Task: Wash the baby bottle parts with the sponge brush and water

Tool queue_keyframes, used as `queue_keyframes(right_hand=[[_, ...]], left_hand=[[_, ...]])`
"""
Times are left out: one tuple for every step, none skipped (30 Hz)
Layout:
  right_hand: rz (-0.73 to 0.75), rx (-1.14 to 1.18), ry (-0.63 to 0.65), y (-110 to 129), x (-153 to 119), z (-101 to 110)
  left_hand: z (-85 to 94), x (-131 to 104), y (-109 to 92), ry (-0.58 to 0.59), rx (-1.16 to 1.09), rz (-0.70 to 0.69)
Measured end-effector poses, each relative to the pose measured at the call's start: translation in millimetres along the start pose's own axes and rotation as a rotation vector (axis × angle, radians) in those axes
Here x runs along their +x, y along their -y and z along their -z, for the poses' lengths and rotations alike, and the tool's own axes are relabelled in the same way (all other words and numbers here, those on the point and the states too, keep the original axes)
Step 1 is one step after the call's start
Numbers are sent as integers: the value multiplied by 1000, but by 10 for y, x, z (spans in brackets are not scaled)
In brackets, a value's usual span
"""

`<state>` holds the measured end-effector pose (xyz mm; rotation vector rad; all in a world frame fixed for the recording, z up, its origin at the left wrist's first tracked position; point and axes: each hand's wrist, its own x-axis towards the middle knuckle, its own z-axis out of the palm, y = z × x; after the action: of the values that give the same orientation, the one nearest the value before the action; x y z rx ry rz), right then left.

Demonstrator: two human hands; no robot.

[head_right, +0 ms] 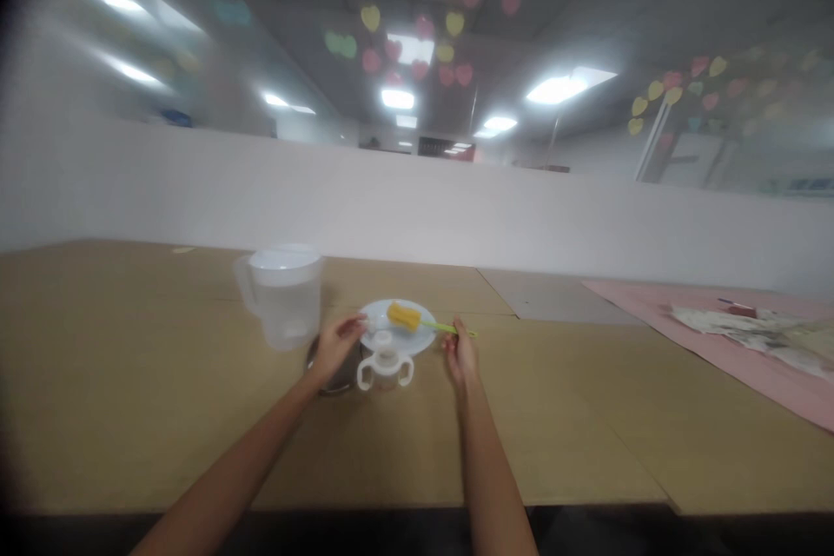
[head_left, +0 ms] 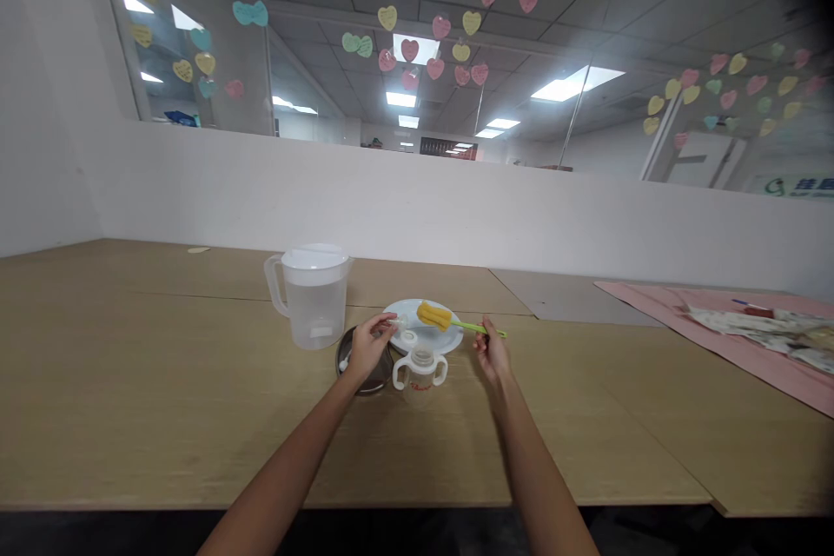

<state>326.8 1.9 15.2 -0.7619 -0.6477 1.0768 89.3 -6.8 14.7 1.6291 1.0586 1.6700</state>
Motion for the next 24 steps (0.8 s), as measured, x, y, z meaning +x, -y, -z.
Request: queue_keyframes(right_hand=[[-31,16,21,0,-6,-8],[-61,23,54,0,-16,-18],[-75,16,92,-1,-27,-31],[-81,7,124,-2,-37,-42],[-78,3,144,-2,-46,-52],[-70,6,147,-1,-52,-58],[-58,18,137,1,-55,-61],[-47,36,121,3,-55,-61],[-39,56,103,5,-54,-59],[-35,72,94,6,-53,-56],[-32,78,98,4,-51,-54],[-29,73,115,0,-51,-54],[-24,61,140,-6,-51,-54],[-17,47,167,-13,-51,-56],[-7,40,186,-21,-50,-58],[2,42,192,-30,-48,-59],[12,54,184,-37,-44,-58],[18,72,169,-45,-39,-56],[20,87,158,-51,-33,-53],[17,89,158,-58,-27,-49],[9,79,172,-64,-22,-47],[1,61,193,-71,-18,-45],[-5,39,214,-76,-16,-44],[-9,18,228,-81,-15,-45]], left_hand=[[1,1,5,15,2,-4],[-2,0,9,34,-3,-5],[-8,-1,14,50,-15,-5],[-17,-3,18,61,-33,-2],[-26,-5,21,65,-52,4],[-35,-7,23,60,-68,10],[-43,-9,22,51,-78,14],[-49,-12,18,41,-84,16],[-53,-16,11,34,-83,15],[-55,-20,1,32,-78,14],[-56,-26,-10,37,-73,12],[-57,-33,-21,49,-68,10],[-58,-39,-31,62,-63,8],[-58,-45,-38,72,-60,4],[-58,-50,-44,78,-54,-1],[-58,-54,-47,80,-46,-9],[-58,-58,-49,79,-35,-19],[-56,-60,-49,77,-22,-33],[-54,-63,-50,75,-10,-49],[-51,-65,-51,76,2,-65],[-48,-66,-51,80,12,-80],[-45,-68,-51,84,19,-91],[-43,-70,-50,85,22,-96],[-40,-71,-47,82,21,-94]])
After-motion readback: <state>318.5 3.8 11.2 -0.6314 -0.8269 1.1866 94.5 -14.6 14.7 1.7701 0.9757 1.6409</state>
